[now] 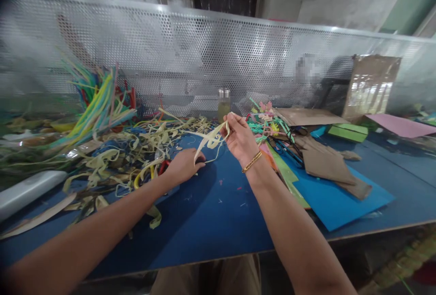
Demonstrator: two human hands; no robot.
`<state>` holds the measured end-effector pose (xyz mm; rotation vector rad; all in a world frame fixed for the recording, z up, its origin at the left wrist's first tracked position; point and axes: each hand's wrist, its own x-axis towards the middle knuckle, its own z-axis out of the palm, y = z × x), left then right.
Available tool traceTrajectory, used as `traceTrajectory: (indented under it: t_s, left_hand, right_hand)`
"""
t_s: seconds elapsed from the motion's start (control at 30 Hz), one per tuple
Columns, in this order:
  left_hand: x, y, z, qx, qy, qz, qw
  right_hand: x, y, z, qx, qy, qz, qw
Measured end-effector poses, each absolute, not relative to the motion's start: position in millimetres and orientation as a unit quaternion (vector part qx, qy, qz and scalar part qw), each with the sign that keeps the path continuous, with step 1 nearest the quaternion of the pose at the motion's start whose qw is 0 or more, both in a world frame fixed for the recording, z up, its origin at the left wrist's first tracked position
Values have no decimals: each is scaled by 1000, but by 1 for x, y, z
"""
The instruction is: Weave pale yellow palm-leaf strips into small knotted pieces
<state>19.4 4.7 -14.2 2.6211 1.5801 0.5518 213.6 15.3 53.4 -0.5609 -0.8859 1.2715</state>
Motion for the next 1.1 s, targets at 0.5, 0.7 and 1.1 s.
traceTrajectory:
  t_s: [0.5,0.7,1.1]
  left_hand:
    - [-64,-10,64,770,547,325,47]
    - [-75,-10,53,730,623,281,-18]
    - [-99,-11,55,651,696,282,-108]
  right_hand:
    - [198,-5,54,-224,-410,661,587]
    - [202,2,49,-202,-426,650,596]
    - [210,8,50,-232,-437,611,618]
